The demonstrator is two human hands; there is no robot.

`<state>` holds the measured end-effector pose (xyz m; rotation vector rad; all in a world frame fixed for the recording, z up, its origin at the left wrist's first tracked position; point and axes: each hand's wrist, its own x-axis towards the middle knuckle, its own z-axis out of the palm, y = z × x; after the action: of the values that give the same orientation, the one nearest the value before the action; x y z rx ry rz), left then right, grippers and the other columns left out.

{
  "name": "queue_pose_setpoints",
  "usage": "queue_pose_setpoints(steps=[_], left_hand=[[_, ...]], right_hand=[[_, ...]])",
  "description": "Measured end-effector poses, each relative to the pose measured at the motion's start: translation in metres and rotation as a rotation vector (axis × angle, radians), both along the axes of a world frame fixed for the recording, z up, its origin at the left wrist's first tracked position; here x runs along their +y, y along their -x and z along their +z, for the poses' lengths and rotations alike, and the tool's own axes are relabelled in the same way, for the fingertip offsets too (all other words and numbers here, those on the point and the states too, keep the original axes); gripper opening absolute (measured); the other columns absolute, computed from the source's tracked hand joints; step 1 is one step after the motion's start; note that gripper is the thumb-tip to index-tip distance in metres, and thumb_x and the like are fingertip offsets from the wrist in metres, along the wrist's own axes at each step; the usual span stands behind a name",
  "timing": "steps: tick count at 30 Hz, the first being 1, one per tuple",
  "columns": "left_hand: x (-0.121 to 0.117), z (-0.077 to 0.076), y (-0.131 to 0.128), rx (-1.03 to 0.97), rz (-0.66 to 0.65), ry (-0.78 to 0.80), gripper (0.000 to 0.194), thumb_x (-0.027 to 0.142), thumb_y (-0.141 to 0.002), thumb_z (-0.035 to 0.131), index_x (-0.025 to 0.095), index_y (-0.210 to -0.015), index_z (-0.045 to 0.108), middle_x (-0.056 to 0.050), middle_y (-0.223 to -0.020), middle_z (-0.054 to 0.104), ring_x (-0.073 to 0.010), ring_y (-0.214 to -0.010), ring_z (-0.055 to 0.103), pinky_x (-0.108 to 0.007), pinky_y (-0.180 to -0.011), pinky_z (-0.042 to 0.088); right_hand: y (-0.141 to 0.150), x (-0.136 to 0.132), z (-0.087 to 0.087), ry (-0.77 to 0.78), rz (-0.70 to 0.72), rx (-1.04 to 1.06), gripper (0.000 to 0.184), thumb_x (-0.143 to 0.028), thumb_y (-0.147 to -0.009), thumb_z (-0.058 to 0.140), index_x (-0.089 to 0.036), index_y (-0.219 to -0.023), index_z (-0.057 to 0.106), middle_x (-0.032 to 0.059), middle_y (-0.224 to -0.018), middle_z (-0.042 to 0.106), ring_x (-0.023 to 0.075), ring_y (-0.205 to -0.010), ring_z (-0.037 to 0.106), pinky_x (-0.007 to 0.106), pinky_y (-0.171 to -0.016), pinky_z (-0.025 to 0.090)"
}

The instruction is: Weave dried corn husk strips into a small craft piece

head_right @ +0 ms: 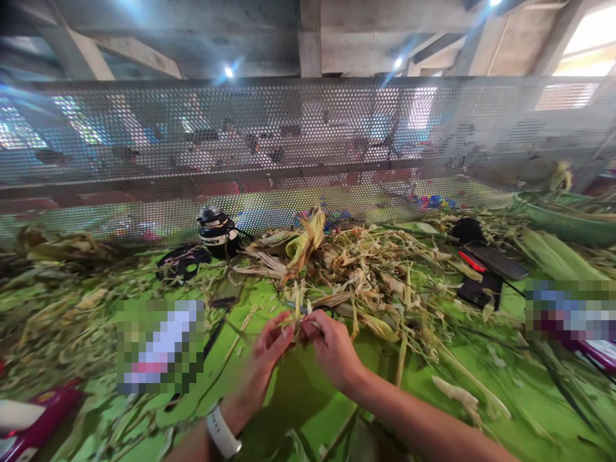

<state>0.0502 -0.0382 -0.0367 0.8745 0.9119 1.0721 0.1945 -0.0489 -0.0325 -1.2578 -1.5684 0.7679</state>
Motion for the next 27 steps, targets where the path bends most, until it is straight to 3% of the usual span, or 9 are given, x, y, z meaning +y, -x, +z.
queue_pose_setpoints(steps=[3, 7, 11, 15, 18, 23, 27], left_hand=[[-0.001, 0.002, -0.006, 0.003, 0.074, -0.038, 0.049, 0.034, -0.064, 0.075, 0.024, -0.105, 0.051, 0.002, -0.080, 0.065, -0.0153, -0.078, 0.061, -0.027, -0.075, 0.045], [-0.003, 0.003, -0.008, 0.133, -0.033, -0.187, 0.022, 0.039, -0.072, 0.066, 0.020, -0.081, 0.062, -0.003, -0.080, 0.067, -0.0179, -0.079, 0.060, -0.026, -0.072, 0.045], [-0.005, 0.001, -0.006, 0.272, -0.073, -0.229, 0.026, 0.044, -0.077, 0.057, 0.021, -0.069, 0.066, -0.004, -0.074, 0.067, -0.0205, -0.077, 0.058, -0.027, -0.071, 0.044], [-0.003, 0.002, -0.006, 0.232, -0.051, -0.168, 0.028, 0.046, -0.075, 0.059, 0.020, -0.072, 0.068, -0.004, -0.074, 0.068, -0.0207, -0.076, 0.058, -0.027, -0.069, 0.044], [0.000, 0.004, -0.005, 0.223, -0.037, -0.144, 0.029, 0.046, -0.072, 0.062, 0.018, -0.073, 0.069, -0.004, -0.073, 0.068, -0.0195, -0.073, 0.057, -0.026, -0.068, 0.044], [0.006, 0.005, 0.000, 0.318, 0.002, -0.201, 0.032, 0.046, -0.073, 0.061, 0.015, -0.071, 0.065, -0.001, -0.067, 0.064, -0.0164, -0.068, 0.055, -0.024, -0.064, 0.042], [0.009, 0.005, 0.004, 0.386, -0.019, -0.221, 0.036, 0.050, -0.075, 0.057, 0.014, -0.069, 0.060, 0.000, -0.062, 0.058, -0.0150, -0.064, 0.051, -0.024, -0.062, 0.041]], right_hand=[[0.000, 0.001, -0.005, -0.013, -0.055, -0.013, 0.021, -0.032, -0.088, 0.043, -0.016, -0.080, 0.056, 0.0005, -0.065, 0.059, 0.0125, -0.060, 0.053, 0.022, -0.059, 0.043], [0.001, 0.000, -0.007, -0.006, -0.083, -0.003, 0.022, -0.034, -0.088, 0.045, -0.016, -0.080, 0.057, 0.0016, -0.067, 0.061, 0.0136, -0.063, 0.056, 0.022, -0.061, 0.044], [0.002, -0.002, -0.004, -0.006, -0.040, -0.019, 0.024, -0.034, -0.088, 0.046, -0.016, -0.081, 0.060, 0.0038, -0.071, 0.064, 0.0152, -0.066, 0.059, 0.024, -0.064, 0.047], [-0.001, 0.001, -0.002, 0.043, 0.040, -0.025, 0.027, -0.036, -0.087, 0.048, -0.016, -0.081, 0.065, 0.0056, -0.077, 0.067, 0.0176, -0.073, 0.061, 0.027, -0.070, 0.048], [-0.004, 0.005, -0.003, 0.101, 0.086, -0.001, 0.030, -0.039, -0.084, 0.050, -0.016, -0.080, 0.068, 0.0058, -0.075, 0.066, 0.0177, -0.071, 0.060, 0.027, -0.065, 0.048], [-0.002, 0.003, -0.003, 0.038, 0.025, -0.172, 0.027, -0.036, -0.082, 0.053, -0.017, -0.076, 0.070, 0.0038, -0.068, 0.059, 0.0152, -0.064, 0.053, 0.025, -0.058, 0.041], [0.001, 0.000, 0.002, 0.081, -0.016, -0.102, 0.024, -0.038, -0.081, 0.055, -0.016, -0.074, 0.063, -0.0002, -0.061, 0.054, 0.0121, -0.056, 0.047, 0.022, -0.052, 0.037]])
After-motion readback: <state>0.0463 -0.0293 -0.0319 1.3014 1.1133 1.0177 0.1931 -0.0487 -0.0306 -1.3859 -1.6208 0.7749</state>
